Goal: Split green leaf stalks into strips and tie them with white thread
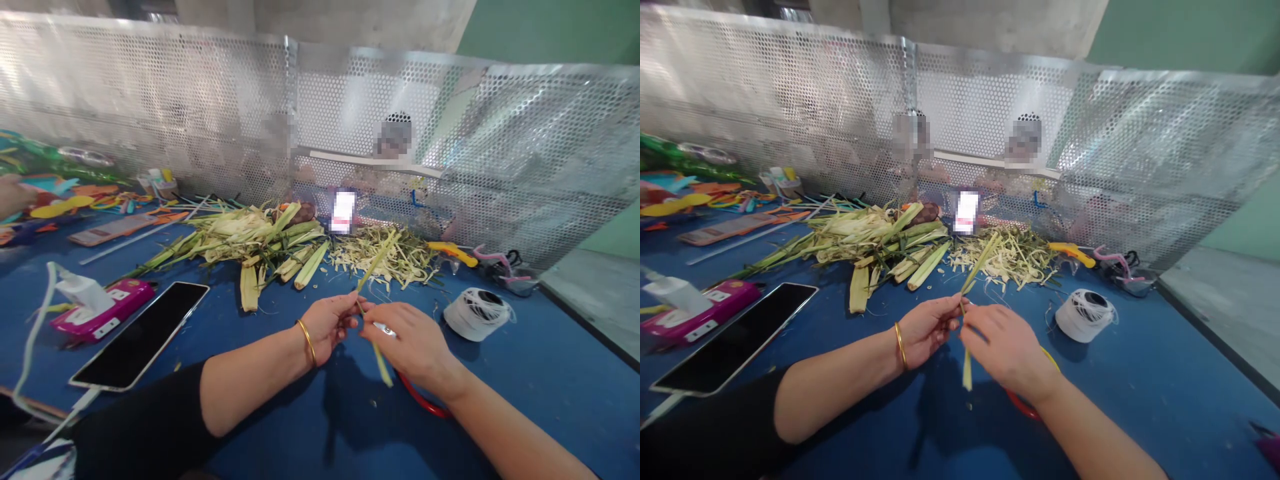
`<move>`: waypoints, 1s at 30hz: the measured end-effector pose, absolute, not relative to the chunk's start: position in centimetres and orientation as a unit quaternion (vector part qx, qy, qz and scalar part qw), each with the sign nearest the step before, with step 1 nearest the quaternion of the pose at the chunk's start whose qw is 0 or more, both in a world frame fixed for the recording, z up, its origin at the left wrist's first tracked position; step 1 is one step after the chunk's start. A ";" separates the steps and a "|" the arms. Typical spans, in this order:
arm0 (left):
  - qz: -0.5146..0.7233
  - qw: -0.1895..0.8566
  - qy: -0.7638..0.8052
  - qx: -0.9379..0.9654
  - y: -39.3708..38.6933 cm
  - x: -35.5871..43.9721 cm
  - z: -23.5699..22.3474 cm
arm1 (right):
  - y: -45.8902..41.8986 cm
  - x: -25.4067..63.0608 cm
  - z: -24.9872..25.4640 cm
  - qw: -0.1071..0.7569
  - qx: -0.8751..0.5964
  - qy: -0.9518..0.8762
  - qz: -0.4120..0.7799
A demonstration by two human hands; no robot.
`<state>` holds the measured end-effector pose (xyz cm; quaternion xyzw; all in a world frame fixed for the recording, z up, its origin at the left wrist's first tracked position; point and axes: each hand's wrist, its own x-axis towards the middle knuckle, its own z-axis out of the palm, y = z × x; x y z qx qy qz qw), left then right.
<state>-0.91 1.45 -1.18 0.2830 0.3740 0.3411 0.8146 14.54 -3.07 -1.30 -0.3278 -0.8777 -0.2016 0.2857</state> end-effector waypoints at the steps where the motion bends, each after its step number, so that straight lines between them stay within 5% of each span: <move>1: 0.342 0.819 0.369 0.275 1.5 -0.9 -1.1 | -3.0 14.6 -1.4 0.227 -0.294 -0.895 -0.245; 4: 0.343 0.837 0.349 0.243 1.6 -0.9 -0.8 | -2.8 14.7 -1.6 0.150 -0.252 -0.915 -0.278; 7: 0.352 0.844 0.334 0.230 1.8 -0.9 -0.7 | -2.9 14.8 -1.4 0.190 -0.267 -0.927 -0.181; 12: 0.362 0.810 0.356 0.293 1.6 -0.8 -1.3 | -3.2 14.8 0.0 0.481 -0.484 -0.726 0.089; 15: 0.345 0.798 0.350 0.349 1.2 -0.6 -1.7 | -2.9 14.6 0.6 0.572 -0.554 -0.577 0.181; 30: 0.314 0.743 0.327 0.492 0.3 -0.4 -1.7 | -2.5 13.3 0.8 0.645 -0.534 -0.478 0.265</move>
